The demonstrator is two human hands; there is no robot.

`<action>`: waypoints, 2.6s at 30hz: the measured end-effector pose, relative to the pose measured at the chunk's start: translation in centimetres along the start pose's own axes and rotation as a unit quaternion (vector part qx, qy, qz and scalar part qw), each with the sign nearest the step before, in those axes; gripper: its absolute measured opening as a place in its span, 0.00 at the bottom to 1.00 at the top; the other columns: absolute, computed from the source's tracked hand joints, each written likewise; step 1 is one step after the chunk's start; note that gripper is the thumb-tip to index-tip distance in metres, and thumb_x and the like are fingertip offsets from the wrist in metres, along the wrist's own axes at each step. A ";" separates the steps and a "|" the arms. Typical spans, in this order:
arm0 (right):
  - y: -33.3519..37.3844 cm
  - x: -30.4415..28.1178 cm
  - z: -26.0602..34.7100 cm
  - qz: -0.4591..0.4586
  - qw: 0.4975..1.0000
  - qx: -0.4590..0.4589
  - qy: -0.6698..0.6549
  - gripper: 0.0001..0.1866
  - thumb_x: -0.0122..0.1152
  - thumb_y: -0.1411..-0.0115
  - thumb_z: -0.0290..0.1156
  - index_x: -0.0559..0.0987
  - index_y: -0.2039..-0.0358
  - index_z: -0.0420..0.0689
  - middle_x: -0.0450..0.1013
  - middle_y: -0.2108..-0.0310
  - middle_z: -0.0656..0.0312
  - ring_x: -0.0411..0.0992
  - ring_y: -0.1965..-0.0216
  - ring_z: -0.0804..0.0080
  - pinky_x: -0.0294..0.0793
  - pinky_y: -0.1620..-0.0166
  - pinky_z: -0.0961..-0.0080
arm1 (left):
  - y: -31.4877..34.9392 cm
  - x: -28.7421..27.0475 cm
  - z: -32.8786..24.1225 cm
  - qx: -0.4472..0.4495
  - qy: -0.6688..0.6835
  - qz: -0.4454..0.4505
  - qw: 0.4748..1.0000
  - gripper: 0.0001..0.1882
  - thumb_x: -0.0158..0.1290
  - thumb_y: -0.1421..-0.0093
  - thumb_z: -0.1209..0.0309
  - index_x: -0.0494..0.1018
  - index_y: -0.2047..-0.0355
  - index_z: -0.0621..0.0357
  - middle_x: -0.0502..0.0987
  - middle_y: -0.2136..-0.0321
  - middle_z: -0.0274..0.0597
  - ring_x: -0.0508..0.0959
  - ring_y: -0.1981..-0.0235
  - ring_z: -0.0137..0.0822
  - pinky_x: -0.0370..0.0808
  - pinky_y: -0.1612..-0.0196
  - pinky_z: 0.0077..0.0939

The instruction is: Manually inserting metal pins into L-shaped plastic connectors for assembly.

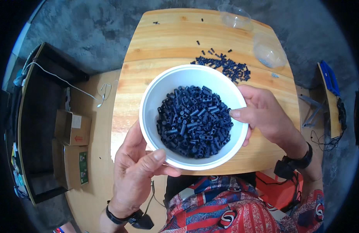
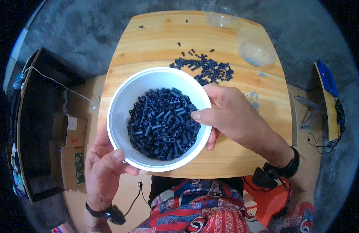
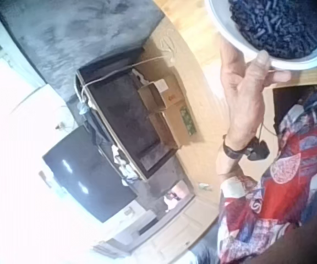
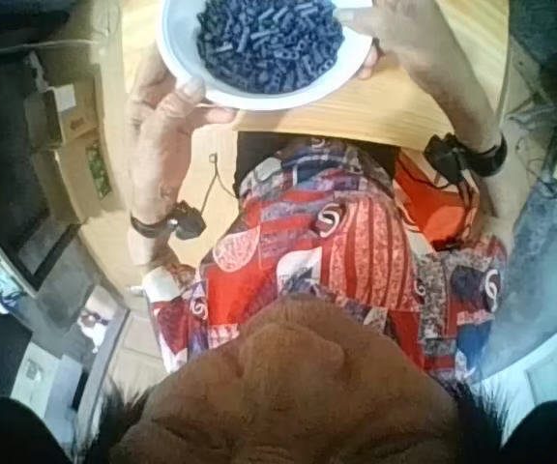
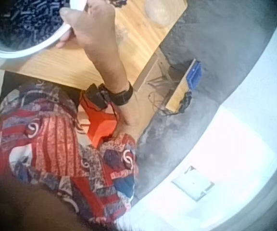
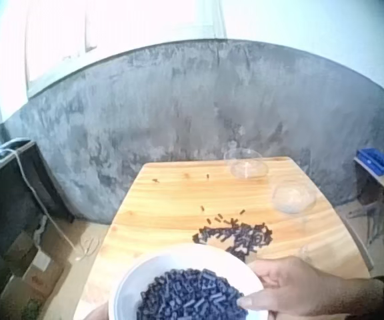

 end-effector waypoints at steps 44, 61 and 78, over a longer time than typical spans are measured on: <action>-5.3 7.1 0.2 0.336 0.710 -0.404 0.470 0.15 0.61 0.51 0.29 0.76 0.60 0.46 0.67 0.54 0.58 0.63 0.48 0.62 0.61 0.50 0.62 | -0.6 -2.6 1.8 0.068 -0.012 -0.021 0.997 0.35 0.49 0.48 0.86 0.55 0.38 0.70 0.66 0.45 0.58 0.81 0.66 0.36 0.82 0.73 0.20; -6.2 6.8 0.5 0.339 0.638 -0.458 0.517 0.14 0.60 0.49 0.35 0.74 0.62 0.47 0.67 0.61 0.62 0.64 0.54 0.65 0.64 0.57 0.66 | -1.1 -2.2 1.3 0.059 -0.020 -0.026 0.998 0.35 0.48 0.49 0.87 0.55 0.38 0.70 0.67 0.45 0.56 0.81 0.68 0.35 0.82 0.74 0.19; -6.4 8.0 0.1 0.305 0.632 -0.493 0.514 0.14 0.53 0.44 0.32 0.75 0.77 0.33 0.73 0.78 0.50 0.76 0.77 0.55 0.76 0.74 0.66 | -1.7 -1.0 0.6 0.068 -0.144 -0.082 0.984 0.32 0.48 0.44 0.69 0.59 0.39 0.64 0.76 0.56 0.50 0.81 0.74 0.30 0.78 0.82 0.15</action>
Point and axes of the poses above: each hand's wrist, its own y-axis away from the middle knuckle, its own x-axis out of the palm, z = x × y, the point moved 1 cm from there along -y, towards the middle knuckle
